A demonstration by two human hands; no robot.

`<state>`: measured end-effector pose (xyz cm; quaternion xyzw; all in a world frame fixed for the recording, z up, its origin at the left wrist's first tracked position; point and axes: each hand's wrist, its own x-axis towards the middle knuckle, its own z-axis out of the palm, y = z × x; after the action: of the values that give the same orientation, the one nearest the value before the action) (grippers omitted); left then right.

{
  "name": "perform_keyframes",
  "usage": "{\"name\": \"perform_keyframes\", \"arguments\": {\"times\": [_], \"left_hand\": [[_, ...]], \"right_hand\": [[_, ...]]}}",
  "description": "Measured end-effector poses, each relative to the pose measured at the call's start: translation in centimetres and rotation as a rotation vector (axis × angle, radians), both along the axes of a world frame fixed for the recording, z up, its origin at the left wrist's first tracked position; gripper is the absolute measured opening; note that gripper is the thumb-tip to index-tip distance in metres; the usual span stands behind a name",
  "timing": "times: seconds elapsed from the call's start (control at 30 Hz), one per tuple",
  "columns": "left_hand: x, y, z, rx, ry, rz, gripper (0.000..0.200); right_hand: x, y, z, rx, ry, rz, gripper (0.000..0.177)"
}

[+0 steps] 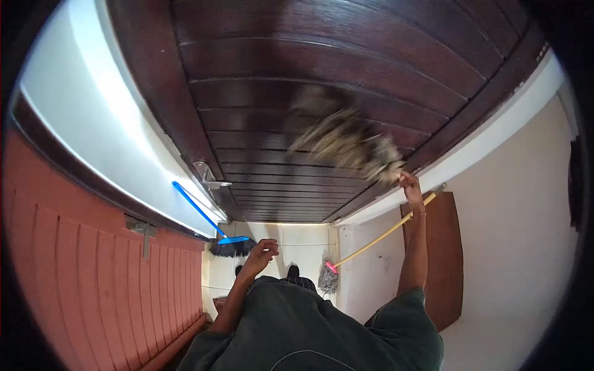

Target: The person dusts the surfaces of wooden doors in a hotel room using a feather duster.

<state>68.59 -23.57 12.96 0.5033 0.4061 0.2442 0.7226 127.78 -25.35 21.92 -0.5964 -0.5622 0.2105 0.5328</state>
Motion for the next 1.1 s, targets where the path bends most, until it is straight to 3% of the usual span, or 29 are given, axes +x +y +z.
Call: {"name": "perform_keyframes", "arguments": {"times": [0.03, 0.1, 0.17, 0.2, 0.23, 0.3, 0.37, 0.4, 0.43, 0.5, 0.53, 0.67, 0.7, 0.73, 0.87, 0.93, 1.03, 1.1], "left_hand": [[0.3, 0.0, -0.1, -0.005, 0.007, -0.011, 0.034], [0.7, 0.1, -0.3, -0.013, 0.019, -0.043, 0.034], [1.1, 0.0, -0.1, 0.018, 0.006, -0.076, 0.034], [1.3, 0.1, 0.0, 0.038, -0.003, -0.084, 0.034], [1.6, 0.2, -0.1, 0.036, -0.012, -0.081, 0.034], [1.7, 0.4, 0.2, 0.026, -0.021, -0.077, 0.035], [1.3, 0.4, 1.2, 0.031, -0.019, -0.063, 0.035], [1.0, 0.3, 1.6, 0.009, -0.023, -0.048, 0.035], [0.9, 0.0, 1.7, -0.018, -0.023, -0.044, 0.035], [0.6, 0.0, 1.2, -0.075, 0.002, -0.061, 0.033], [0.3, -0.2, 0.3, -0.086, -0.01, -0.078, 0.033], [-0.2, -0.4, 0.1, -0.11, 0.034, -0.17, 0.035], [-0.3, -0.3, 0.2, -0.116, 0.065, -0.193, 0.035], [-0.1, -0.4, 1.1, -0.101, 0.073, -0.187, 0.037], [-1.3, 0.4, 2.0, -0.006, 0.09, -0.211, 0.042], [-2.2, 0.4, 2.9, -0.019, 0.08, -0.195, 0.046], [-3.7, 0.4, 3.1, -0.052, 0.09, -0.14, 0.048], [-4.8, 0.0, 2.7, -0.055, 0.097, -0.094, 0.047]], "right_hand": [[-2.2, -0.1, 2.3, 0.157, 0.1, 0.153, 0.011], [-3.0, 0.2, 2.1, 0.054, 0.123, -0.064, 0.028], [0.8, 0.6, -2.4, -0.091, 0.1, -0.025, 0.017], [1.8, -0.3, -5.1, -0.023, 0.343, 0.017, 0.013], [1.8, -0.8, -5.6, -0.129, 0.116, 0.169, 0.016], [-0.9, -2.7, -6.6, -0.67, -0.633, -0.342, 0.019], [-1.7, -3.3, -8.7, -0.629, -0.767, -0.326, 0.02], [-2.6, -3.4, -9.8, -0.458, -0.71, -0.31, 0.022], [-1.9, -2.5, -12.3, -0.52, -0.635, -0.129, 0.032], [-8.4, -1.7, -11.3, -0.178, 0.304, 0.142, 0.053], [-13.6, 0.1, -9.1, -0.035, 0.48, 0.101, 0.051], [-29.6, 5.8, 2.3, -0.246, 0.35, 0.108, 0.023], [-32.4, 8.2, 1.5, 0.054, 0.015, 0.06, 0.02], [-35.3, 8.6, 3.5, 0.079, 0.108, 0.057, 0.018], [-41.2, 11.9, 2.0, 0.018, 0.022, -0.23, 0.021], [-41.9, 13.4, -2.3, 0.03, 0.024, -0.315, 0.02], [-43.7, 16.3, -15.2, 0.248, 1.455, -0.026, 0.019], [-42.6, 14.7, -13.1, 0.063, 1.769, -0.056, 0.017]]}}
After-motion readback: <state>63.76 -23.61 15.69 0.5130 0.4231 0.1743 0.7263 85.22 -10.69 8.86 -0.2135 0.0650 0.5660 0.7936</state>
